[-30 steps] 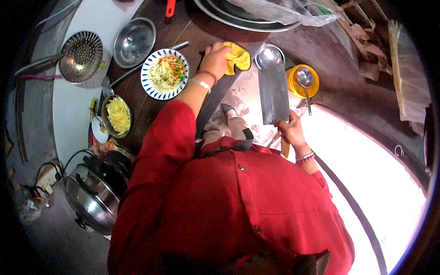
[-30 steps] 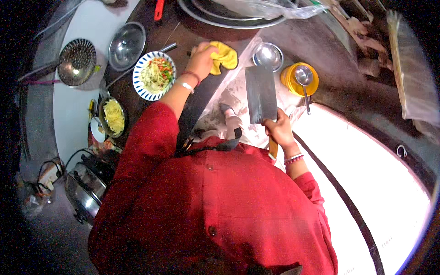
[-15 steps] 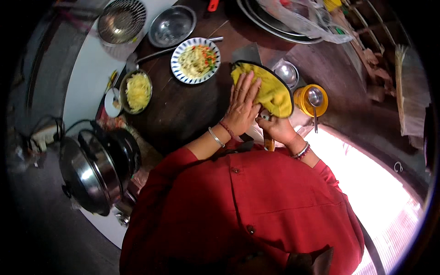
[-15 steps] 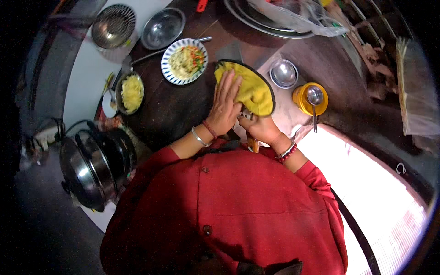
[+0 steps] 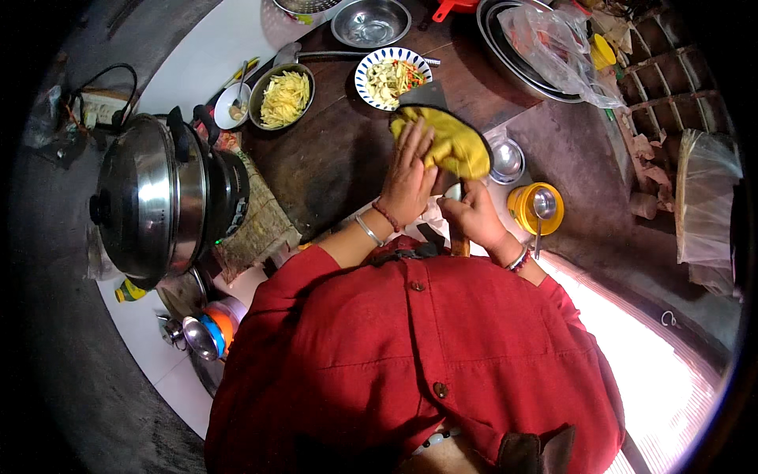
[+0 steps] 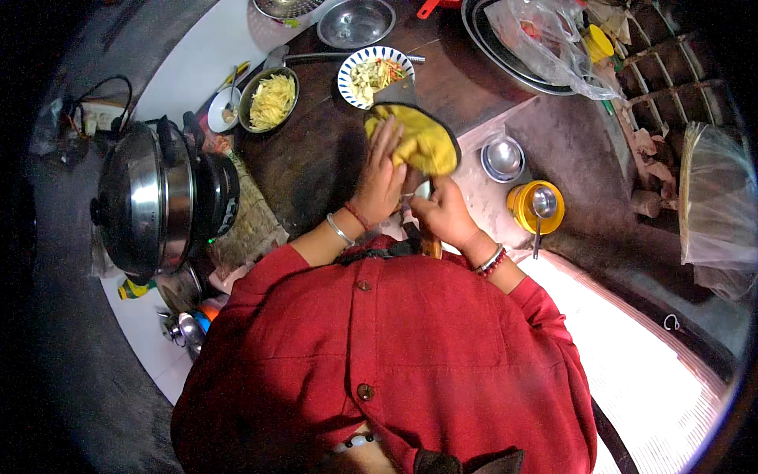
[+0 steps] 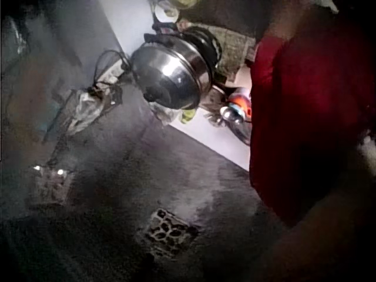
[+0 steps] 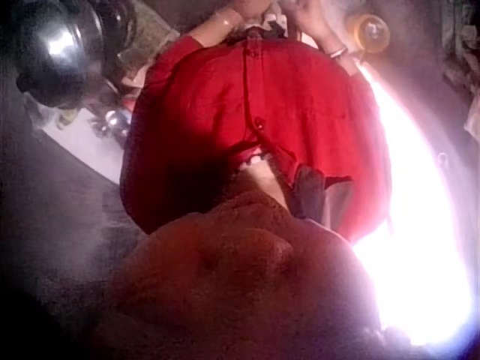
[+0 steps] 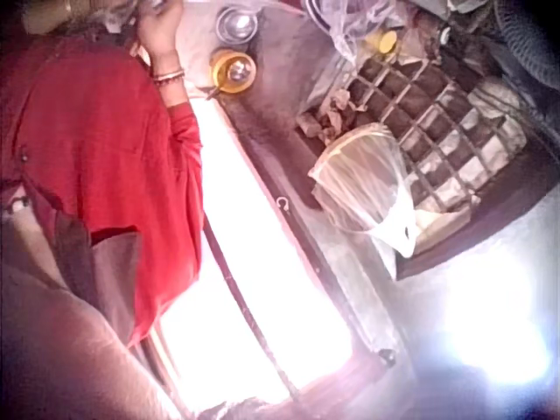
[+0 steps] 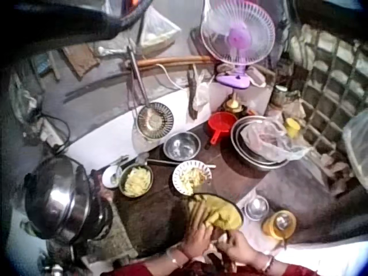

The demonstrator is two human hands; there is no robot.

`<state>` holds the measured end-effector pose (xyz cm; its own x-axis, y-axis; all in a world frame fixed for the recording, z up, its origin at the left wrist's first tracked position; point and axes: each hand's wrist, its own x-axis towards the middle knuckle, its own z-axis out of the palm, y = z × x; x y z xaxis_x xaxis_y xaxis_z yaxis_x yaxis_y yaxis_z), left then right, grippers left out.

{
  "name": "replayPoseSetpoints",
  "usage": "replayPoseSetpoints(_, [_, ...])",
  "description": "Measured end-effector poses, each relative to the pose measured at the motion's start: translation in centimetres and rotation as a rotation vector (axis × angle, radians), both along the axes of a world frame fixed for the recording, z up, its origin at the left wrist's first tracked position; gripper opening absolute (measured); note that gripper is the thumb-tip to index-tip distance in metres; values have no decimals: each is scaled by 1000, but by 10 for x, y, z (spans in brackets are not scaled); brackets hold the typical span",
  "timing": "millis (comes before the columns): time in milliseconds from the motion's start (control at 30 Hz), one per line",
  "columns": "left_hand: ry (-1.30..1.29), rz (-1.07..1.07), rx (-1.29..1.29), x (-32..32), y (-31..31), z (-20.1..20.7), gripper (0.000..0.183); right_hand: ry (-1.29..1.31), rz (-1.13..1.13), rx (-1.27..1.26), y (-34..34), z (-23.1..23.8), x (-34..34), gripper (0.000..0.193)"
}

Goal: The person slices a yellow vegetable on a wooden board with a large knife, puts the slices into a bowl, wipes the board with a yellow cloth, and pours water from a ladle into a bowl containing the sliced vegetables.

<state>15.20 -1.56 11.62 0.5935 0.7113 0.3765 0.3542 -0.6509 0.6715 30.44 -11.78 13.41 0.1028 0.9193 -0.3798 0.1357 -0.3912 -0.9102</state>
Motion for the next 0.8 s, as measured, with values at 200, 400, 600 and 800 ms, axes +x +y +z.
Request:
replayPoseSetpoints(200, [103, -247, 55, -30, -33, 16, 69, 86, -39, 227, -6, 26, -2, 20])
replayPoseSetpoints(400, [49, -165, 188, -56, -24, 20, 59, 165, -43, 412, -7, 43, 0, 51])
replayPoseSetpoints(600, [-232, 37, 150, -69, -5, 56, 56, 221, 1, 144, -17, 70, -9, 46])
replayPoseSetpoints(800, [203, -367, 229, -62, -18, 70, 62, 226, 97, 19, -30, 78, -19, 12])
